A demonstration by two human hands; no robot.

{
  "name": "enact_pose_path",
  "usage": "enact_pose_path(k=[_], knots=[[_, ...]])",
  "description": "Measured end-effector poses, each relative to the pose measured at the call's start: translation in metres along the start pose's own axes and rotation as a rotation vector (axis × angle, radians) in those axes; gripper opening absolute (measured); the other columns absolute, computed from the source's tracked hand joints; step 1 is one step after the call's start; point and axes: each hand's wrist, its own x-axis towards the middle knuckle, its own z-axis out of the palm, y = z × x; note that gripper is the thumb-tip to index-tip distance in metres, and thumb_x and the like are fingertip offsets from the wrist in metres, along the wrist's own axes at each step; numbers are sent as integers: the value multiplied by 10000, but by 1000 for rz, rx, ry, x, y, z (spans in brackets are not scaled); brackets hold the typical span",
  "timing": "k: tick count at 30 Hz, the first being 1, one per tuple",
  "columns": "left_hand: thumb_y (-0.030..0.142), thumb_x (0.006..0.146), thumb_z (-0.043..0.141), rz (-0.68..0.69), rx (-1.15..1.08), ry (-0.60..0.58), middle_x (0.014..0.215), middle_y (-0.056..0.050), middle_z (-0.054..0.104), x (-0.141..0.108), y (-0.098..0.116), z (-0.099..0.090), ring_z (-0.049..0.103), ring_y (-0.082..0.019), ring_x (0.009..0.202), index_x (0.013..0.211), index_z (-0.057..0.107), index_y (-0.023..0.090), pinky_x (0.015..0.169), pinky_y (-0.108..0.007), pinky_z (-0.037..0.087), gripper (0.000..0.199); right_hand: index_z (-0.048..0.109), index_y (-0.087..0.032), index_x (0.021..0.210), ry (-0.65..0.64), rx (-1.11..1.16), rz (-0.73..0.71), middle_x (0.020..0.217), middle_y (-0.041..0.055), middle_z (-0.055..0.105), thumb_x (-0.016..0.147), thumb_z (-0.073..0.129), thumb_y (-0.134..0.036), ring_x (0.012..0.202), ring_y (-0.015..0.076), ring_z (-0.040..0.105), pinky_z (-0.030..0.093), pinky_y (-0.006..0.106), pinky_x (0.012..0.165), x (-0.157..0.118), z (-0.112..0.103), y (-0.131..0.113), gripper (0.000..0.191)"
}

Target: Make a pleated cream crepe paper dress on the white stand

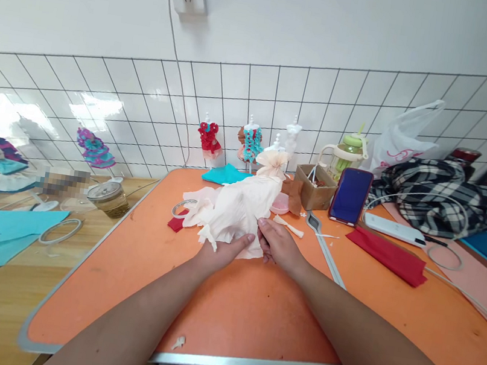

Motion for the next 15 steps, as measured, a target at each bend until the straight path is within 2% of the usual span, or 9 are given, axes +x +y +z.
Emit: enact_pose_path(k=[3, 8, 12, 13, 15], knots=[[389, 770, 598, 40, 42, -19, 1022, -74, 672, 0, -3, -1, 606, -263, 987, 991, 648, 203, 936, -394, 440, 294, 400, -205, 655, 15, -22, 0, 422, -92, 337, 836, 379, -599, 310, 71, 343, 372, 198, 329, 0, 0, 1, 435], [436, 727, 634, -28, 63, 40, 990, -80, 686, 0, -7, 1, 612, -287, 980, 968, 656, 199, 930, -413, 441, 339, 402, -204, 653, 17, 1, -3, 412, -96, 325, 837, 368, -611, 309, 70, 336, 376, 199, 335, 0, 1, 1, 448], [441, 683, 683, 92, -90, 14, 1095, -86, 653, -2, -12, 0, 578, -285, 1055, 1077, 614, 206, 924, -403, 454, 464, 420, -201, 653, 31, -49, -37, 427, -77, 376, 842, 371, -599, 332, 79, 384, 356, 199, 344, 1, -1, 1, 444], [460, 668, 692, 135, -148, 36, 1131, -94, 635, -1, -14, -1, 557, -287, 1090, 1109, 595, 197, 938, -402, 445, 522, 430, -200, 659, 38, -67, -42, 432, -71, 392, 844, 369, -598, 341, 83, 401, 348, 200, 346, 1, -2, 1, 443], [535, 654, 672, 180, -255, 152, 1145, -114, 623, 1, -18, -5, 517, -293, 1142, 1112, 588, 164, 979, -405, 409, 595, 433, -199, 660, 39, -84, -45, 436, -65, 404, 849, 361, -594, 351, 88, 421, 335, 198, 346, 2, -3, 2, 443]])
